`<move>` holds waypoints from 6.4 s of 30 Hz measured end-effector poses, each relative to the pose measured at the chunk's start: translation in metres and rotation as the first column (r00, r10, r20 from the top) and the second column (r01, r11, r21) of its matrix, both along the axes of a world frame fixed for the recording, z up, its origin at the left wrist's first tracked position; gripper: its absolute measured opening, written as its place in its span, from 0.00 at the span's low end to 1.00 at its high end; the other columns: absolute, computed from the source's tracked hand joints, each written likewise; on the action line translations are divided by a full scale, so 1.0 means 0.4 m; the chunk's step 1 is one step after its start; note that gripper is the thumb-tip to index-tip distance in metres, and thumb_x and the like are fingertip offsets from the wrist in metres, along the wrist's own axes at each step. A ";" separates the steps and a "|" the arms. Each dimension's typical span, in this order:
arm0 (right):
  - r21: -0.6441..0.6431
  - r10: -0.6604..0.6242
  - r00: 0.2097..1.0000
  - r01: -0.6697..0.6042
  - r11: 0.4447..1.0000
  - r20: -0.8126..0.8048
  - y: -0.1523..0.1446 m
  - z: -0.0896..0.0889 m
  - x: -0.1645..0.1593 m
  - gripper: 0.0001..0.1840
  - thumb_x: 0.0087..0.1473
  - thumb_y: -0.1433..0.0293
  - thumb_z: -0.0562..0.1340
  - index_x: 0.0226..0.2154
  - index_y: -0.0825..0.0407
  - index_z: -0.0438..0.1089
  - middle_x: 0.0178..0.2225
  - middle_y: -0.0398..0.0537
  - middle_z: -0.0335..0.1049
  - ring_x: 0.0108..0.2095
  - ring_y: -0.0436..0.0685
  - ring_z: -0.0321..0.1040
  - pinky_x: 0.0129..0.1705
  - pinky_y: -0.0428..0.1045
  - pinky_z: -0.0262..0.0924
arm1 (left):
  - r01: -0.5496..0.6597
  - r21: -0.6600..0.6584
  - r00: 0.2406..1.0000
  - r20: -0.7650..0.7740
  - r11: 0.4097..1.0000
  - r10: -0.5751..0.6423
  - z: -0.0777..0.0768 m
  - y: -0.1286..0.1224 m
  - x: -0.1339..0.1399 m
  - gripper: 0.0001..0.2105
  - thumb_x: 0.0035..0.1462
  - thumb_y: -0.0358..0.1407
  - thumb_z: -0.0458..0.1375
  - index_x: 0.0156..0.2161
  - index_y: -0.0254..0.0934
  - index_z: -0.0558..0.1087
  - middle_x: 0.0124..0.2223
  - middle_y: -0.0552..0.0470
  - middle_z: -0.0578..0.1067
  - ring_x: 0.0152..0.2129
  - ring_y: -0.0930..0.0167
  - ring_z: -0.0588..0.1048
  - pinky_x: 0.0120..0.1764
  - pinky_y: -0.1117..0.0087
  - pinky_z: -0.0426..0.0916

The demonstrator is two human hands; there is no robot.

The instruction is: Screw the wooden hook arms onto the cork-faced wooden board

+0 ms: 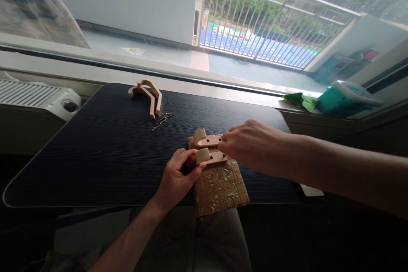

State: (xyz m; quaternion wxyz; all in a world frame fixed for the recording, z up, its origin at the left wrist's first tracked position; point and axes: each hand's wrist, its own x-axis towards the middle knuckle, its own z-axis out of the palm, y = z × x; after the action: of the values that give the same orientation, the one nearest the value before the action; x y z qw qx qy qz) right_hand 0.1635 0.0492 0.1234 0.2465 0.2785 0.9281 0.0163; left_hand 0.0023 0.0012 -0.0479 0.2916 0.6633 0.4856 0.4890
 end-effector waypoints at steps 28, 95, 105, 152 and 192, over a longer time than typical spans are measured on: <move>0.007 -0.408 0.869 0.426 0.905 -0.279 -0.007 -0.002 0.130 0.12 0.52 0.65 0.54 0.33 0.51 0.71 0.21 0.43 0.66 0.20 0.46 0.54 0.24 0.46 0.42 | -0.050 -0.027 0.995 -0.087 0.998 0.048 0.019 0.002 0.014 0.10 0.50 0.38 0.59 0.38 0.37 0.69 0.27 0.57 0.64 0.25 0.76 0.66 0.29 0.75 0.63; -0.002 -0.367 0.930 0.367 0.930 -0.026 0.009 0.000 0.031 0.11 0.49 0.72 0.54 0.29 0.54 0.72 0.26 0.50 0.72 0.26 0.52 0.66 0.24 0.46 0.48 | -0.015 -0.020 0.999 -0.038 1.000 0.014 0.009 -0.004 0.008 0.10 0.51 0.37 0.58 0.39 0.37 0.69 0.28 0.58 0.62 0.26 0.76 0.64 0.31 0.74 0.62; 0.056 -0.287 0.956 0.284 0.957 0.055 -0.012 0.030 0.024 0.10 0.48 0.73 0.57 0.34 0.56 0.72 0.30 0.53 0.72 0.28 0.53 0.67 0.25 0.46 0.50 | -0.022 0.002 0.999 -0.040 1.000 0.022 0.015 -0.008 0.011 0.10 0.51 0.38 0.58 0.39 0.37 0.69 0.28 0.58 0.63 0.26 0.76 0.65 0.31 0.74 0.62; 0.066 -0.462 0.885 0.465 0.883 -0.055 -0.008 0.007 0.028 0.17 0.53 0.62 0.51 0.31 0.54 0.71 0.27 0.52 0.72 0.26 0.53 0.65 0.24 0.47 0.48 | -0.002 -0.005 0.999 -0.040 1.000 0.002 0.011 -0.008 0.008 0.10 0.52 0.37 0.58 0.40 0.38 0.69 0.28 0.58 0.62 0.26 0.76 0.64 0.31 0.75 0.62; 0.018 -0.012 0.995 0.014 1.000 -0.098 -0.008 -0.001 0.042 0.08 0.52 0.78 0.53 0.28 0.55 0.68 0.28 0.48 0.70 0.26 0.49 0.63 0.24 0.47 0.43 | -0.003 -0.025 1.000 -0.031 1.000 0.003 0.013 -0.001 0.009 0.09 0.51 0.37 0.58 0.38 0.37 0.69 0.28 0.57 0.63 0.26 0.76 0.64 0.30 0.74 0.62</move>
State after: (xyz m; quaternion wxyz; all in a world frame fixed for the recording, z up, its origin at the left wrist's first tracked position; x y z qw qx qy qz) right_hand 0.1805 0.0462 0.1228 0.1982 0.2874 0.9370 0.0098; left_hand 0.0059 0.0007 -0.0426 0.2916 0.6664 0.4971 0.4730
